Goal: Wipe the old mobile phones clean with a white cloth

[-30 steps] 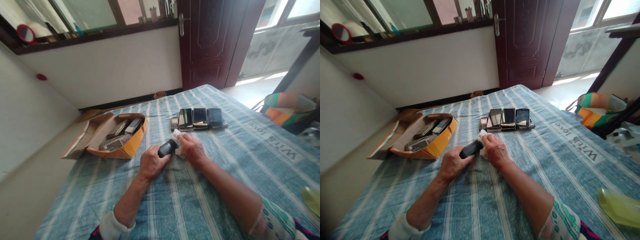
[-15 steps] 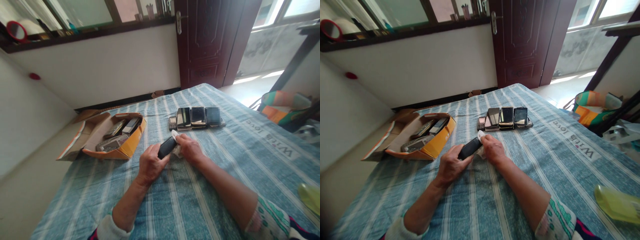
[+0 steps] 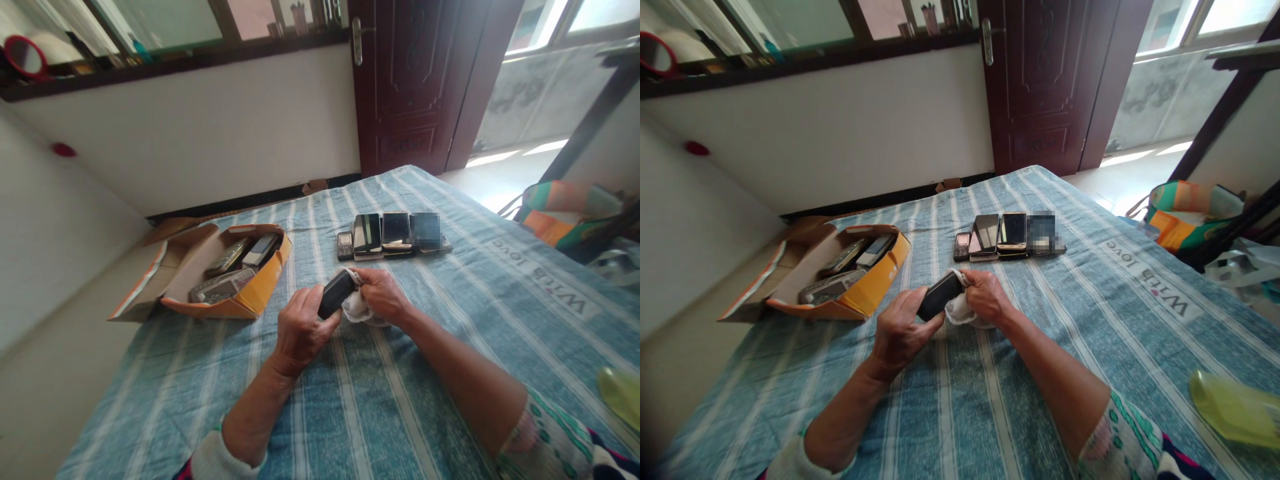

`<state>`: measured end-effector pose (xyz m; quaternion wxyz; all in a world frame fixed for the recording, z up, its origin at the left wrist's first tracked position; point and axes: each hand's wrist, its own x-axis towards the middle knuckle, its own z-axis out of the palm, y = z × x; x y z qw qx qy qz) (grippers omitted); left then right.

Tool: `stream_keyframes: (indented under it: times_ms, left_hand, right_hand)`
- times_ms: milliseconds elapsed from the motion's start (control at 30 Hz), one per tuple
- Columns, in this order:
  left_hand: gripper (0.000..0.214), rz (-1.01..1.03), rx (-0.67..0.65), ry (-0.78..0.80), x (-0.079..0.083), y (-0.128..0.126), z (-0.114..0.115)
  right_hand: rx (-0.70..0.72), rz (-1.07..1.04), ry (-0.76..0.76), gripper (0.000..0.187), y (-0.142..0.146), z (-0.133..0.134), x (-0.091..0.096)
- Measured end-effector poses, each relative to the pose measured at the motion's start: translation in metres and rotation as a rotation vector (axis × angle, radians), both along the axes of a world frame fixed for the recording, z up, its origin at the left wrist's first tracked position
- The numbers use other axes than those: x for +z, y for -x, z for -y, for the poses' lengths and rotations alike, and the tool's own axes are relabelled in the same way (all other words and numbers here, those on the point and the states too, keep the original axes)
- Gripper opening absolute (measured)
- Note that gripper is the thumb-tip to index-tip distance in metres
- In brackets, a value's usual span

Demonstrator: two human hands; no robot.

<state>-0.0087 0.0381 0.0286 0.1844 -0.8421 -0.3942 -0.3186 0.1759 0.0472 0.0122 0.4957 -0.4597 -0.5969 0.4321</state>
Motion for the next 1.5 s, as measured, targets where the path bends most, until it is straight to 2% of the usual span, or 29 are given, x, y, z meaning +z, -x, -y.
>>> stream_keyframes:
  times_ms: [133,233,400,567,700,800,867,967,1067,1167,1233,1367,1500]
  left_hand:
    - [0.028,0.028,0.055,0.023,-0.001,-0.002,0.001]
    - [0.030,0.014,0.102,0.067,-0.001,-0.004,0.004]
    - [0.030,-0.021,0.175,0.085,-0.003,-0.007,0.006]
    - [0.027,0.076,0.214,0.160,0.002,-0.007,0.003]
    - [0.025,0.226,0.230,0.363,0.011,-0.006,0.002]
    - [0.025,0.295,0.237,0.488,0.016,-0.005,0.003]
    - [0.026,0.313,0.249,0.538,0.018,-0.006,0.003]
    - [0.028,0.368,0.248,0.632,0.020,-0.006,0.003]
    - [0.036,0.547,0.217,0.891,0.023,-0.004,0.001]
    - [0.041,0.799,0.189,1.204,0.025,-0.001,-0.001]
    - [0.041,0.905,0.177,1.338,0.025,0.000,-0.003]
    - [0.046,0.930,0.167,1.517,0.023,0.001,-0.004]
    - [0.056,0.871,0.193,1.564,0.020,0.002,-0.006]
  right_hand:
    - [-0.028,-0.233,0.206,0.039,0.008,0.003,0.002]
    - [-0.072,-0.325,0.334,0.037,0.013,0.005,0.003]
    - [-0.121,-0.348,0.382,0.031,0.015,0.004,0.003]
    - [-0.065,-0.342,0.404,0.019,0.028,0.014,0.002]
    - [0.004,-0.340,0.408,0.018,0.031,0.019,0.001]
    - [-0.048,-0.303,0.396,0.019,0.025,0.016,0.000]
    - [-0.091,-0.221,0.324,0.020,0.020,0.014,0.000]
    - [-0.080,-0.099,0.210,0.015,0.016,0.013,0.001]
    - [-0.070,-0.084,0.196,0.016,0.009,0.010,0.004]
    - [-0.179,-0.191,0.229,0.027,-0.002,0.004,0.006]
    - [-0.215,-0.271,0.258,0.033,-0.008,0.001,0.008]
    - [-0.045,-0.300,0.325,0.039,-0.008,0.003,0.010]
    - [0.042,-0.303,0.407,0.035,-0.005,0.006,0.009]
